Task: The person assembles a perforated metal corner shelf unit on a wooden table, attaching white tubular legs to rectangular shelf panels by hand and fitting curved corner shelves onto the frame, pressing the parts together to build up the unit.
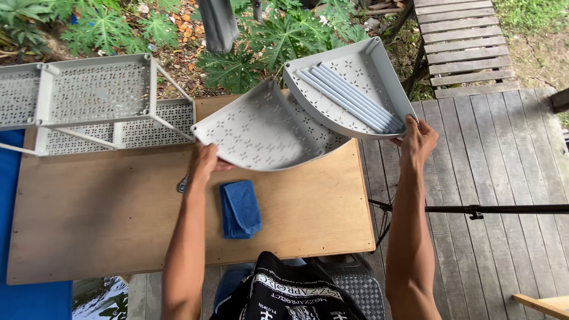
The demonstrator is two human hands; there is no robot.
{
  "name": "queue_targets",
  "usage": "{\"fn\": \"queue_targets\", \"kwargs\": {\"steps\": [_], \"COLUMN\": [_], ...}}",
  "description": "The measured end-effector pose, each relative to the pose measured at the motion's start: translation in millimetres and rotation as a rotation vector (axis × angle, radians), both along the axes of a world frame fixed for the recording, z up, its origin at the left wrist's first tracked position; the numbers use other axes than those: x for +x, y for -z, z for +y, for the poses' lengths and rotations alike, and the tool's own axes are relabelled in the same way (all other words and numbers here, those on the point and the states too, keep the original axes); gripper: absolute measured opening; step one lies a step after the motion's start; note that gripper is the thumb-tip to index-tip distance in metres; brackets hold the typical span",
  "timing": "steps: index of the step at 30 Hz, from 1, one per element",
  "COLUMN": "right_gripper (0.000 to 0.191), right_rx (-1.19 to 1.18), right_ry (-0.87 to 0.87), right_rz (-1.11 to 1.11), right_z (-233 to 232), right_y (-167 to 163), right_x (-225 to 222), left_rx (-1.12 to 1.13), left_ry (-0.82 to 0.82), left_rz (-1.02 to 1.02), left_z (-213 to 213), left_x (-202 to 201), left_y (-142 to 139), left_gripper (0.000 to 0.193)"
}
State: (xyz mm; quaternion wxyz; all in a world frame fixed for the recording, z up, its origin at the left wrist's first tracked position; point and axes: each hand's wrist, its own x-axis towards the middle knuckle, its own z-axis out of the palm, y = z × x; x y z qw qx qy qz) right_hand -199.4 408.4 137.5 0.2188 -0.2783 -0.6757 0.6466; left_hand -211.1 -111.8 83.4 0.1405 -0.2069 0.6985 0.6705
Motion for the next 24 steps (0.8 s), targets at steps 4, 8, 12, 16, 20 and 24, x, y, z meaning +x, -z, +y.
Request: {"fn": "queue_targets", "kwargs": {"steps": [4, 8, 12, 16, 20, 24], "right_gripper": [0.03, 0.027, 0.036, 0.037, 0.038, 0.032], "right_rx": [-0.042, 0.018, 0.328, 0.312, 0.335, 0.368], "right_ry": [-0.073, -0.042, -0.046, -0.06, -0.07, -0.084], "right_rz": [0.025, -0.06, -0.185, -0.232, -0.291, -0.319], "right_z": [-21.7, -48.5, -71.3, -92.3, -103.9, -107.1], "right_y": [18.6, 48.9, 78.5, 91.9, 90.9, 88.9], "right_x": [-0.4, -3.6, 3.7, 7.4, 6.4, 6.1], "left_rx": [-0.039, -0.045, -0.059, -0.033, -0.032, -0.028], "left_ry": [-0.098, -0.178, -0.262, -0.31, -0.362, -0.361], "left_rz": [-0.008, -0.054, -0.124, -0.143, -0.154, -0.154], "left_z": [-64.8, -112.2, -140.3, -157.4, -164.4, -164.0], "left_x": [51.3, 100.1, 128.7, 143.3, 148.0, 148.6], "left_y": [-7.4, -13.9, -13.5, -5.5, 3.1, 4.7], "left_gripper": [0.049, 0.044, 0.04, 0.04, 0.039, 0.039]}}
